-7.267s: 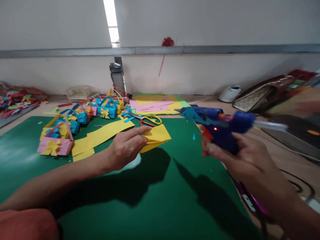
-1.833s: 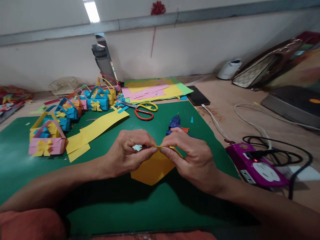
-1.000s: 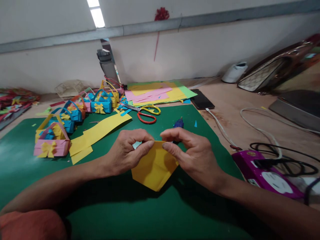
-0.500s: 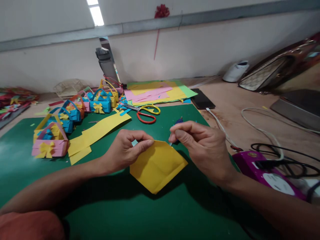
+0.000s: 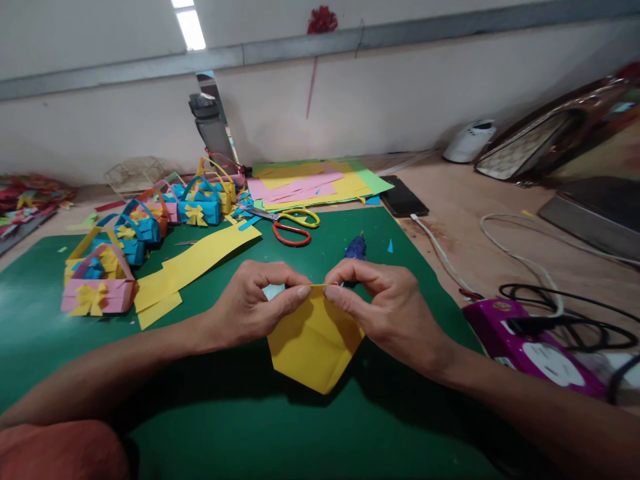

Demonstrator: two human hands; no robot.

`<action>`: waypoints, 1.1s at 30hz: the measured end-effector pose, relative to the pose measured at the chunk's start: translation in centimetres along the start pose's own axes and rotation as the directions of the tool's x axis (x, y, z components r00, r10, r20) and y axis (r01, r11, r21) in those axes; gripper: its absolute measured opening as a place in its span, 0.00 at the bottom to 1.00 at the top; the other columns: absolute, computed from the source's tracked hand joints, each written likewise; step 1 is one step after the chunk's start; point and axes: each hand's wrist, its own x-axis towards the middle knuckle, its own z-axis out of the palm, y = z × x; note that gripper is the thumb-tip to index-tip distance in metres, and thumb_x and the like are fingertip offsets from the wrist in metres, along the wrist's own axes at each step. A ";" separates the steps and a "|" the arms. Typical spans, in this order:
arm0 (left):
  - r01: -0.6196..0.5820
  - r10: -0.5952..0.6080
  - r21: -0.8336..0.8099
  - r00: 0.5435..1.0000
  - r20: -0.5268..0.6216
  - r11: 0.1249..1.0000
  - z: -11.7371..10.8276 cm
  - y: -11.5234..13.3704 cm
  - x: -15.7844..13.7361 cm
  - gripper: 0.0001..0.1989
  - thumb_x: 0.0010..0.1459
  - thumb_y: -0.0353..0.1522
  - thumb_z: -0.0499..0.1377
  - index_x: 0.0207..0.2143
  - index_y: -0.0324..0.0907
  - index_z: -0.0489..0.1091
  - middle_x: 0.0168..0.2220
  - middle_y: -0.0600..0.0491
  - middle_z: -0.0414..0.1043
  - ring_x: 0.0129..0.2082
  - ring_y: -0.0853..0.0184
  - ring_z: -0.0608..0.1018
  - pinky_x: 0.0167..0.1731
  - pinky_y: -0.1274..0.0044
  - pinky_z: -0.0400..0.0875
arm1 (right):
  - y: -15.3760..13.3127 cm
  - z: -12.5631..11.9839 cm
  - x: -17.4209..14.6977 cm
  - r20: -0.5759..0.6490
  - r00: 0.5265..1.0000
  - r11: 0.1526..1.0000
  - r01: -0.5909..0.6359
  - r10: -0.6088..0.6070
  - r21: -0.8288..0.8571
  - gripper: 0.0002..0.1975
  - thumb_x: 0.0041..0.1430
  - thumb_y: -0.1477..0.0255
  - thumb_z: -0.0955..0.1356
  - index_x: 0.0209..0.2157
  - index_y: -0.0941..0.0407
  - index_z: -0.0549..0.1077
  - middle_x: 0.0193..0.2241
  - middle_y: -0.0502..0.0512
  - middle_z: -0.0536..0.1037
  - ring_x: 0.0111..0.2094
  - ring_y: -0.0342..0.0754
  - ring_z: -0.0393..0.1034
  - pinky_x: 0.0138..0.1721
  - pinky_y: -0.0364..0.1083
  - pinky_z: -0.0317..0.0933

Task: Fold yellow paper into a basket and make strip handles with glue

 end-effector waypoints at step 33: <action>-0.060 0.062 -0.023 0.993 0.101 0.998 0.0 -0.4 0.1 0.08 0.56 0.31 0.57 0.27 0.37 0.72 0.25 0.50 0.75 0.25 0.71 0.72 0.27 0.80 0.66 | 0.6 0.8 -0.6 0.048 0.983 0.974 0.185 -0.180 -0.128 0.08 0.56 0.73 0.64 0.24 0.54 0.69 0.22 0.45 0.75 0.22 0.39 0.66 0.52 0.53 0.54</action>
